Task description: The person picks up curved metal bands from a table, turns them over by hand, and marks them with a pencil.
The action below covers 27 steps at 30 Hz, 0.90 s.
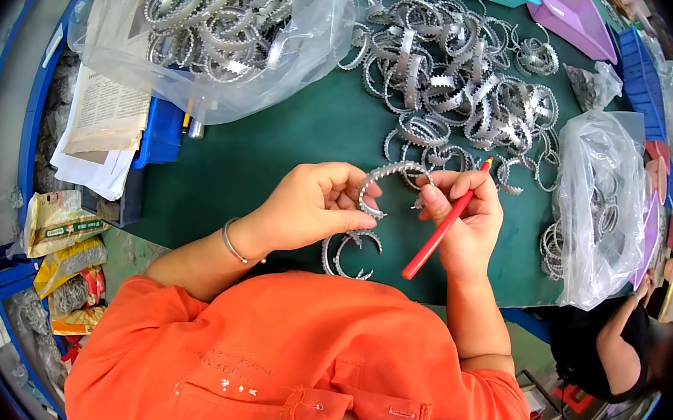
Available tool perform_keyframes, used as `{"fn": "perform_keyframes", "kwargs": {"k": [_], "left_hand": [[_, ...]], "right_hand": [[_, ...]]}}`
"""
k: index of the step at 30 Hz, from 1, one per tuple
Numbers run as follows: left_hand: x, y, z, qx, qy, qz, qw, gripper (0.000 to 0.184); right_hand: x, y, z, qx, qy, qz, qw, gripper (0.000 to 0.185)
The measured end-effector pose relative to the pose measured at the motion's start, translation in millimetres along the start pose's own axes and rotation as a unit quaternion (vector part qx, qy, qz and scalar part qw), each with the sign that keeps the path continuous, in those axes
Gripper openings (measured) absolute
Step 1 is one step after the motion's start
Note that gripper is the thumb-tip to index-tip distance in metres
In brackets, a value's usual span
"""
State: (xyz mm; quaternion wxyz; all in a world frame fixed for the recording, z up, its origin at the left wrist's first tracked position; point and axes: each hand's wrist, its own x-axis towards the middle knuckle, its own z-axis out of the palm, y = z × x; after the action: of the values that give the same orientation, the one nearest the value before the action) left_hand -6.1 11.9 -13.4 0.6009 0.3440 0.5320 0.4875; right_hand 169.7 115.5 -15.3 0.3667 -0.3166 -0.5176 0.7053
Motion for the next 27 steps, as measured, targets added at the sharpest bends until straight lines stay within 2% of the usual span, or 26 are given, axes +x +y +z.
{"fn": "perform_keyframes", "kwargs": {"k": [1, 3, 18, 22, 27], "left_hand": [[-0.1, 0.7, 0.1, -0.001, -0.001, 0.0, 1.0, 0.032], [0.1, 4.3, 0.3, -0.095, 0.005, -0.034, 0.995, 0.029], [0.9, 4.0, -3.2, -0.154, -0.006, -0.028, 0.988, 0.041], [1.3, 1.6, -4.9, -0.156, -0.019, -0.019, 0.987, 0.039], [0.9, 2.7, -3.6, -0.159, 0.015, -0.036, 0.987, 0.035]], "right_hand": [[0.4, 0.6, -0.7, 0.003, 0.002, 0.005, 1.0, 0.025], [0.7, 2.0, -1.5, 0.006, 0.004, 0.011, 1.0, 0.025], [0.6, 6.5, -3.0, -0.022, 0.009, -0.003, 1.0, 0.019], [-0.8, 7.9, -2.3, -0.03, 0.011, -0.015, 0.999, 0.019], [-3.0, 8.3, -0.8, -0.027, 0.002, -0.032, 0.999, 0.018]]}}
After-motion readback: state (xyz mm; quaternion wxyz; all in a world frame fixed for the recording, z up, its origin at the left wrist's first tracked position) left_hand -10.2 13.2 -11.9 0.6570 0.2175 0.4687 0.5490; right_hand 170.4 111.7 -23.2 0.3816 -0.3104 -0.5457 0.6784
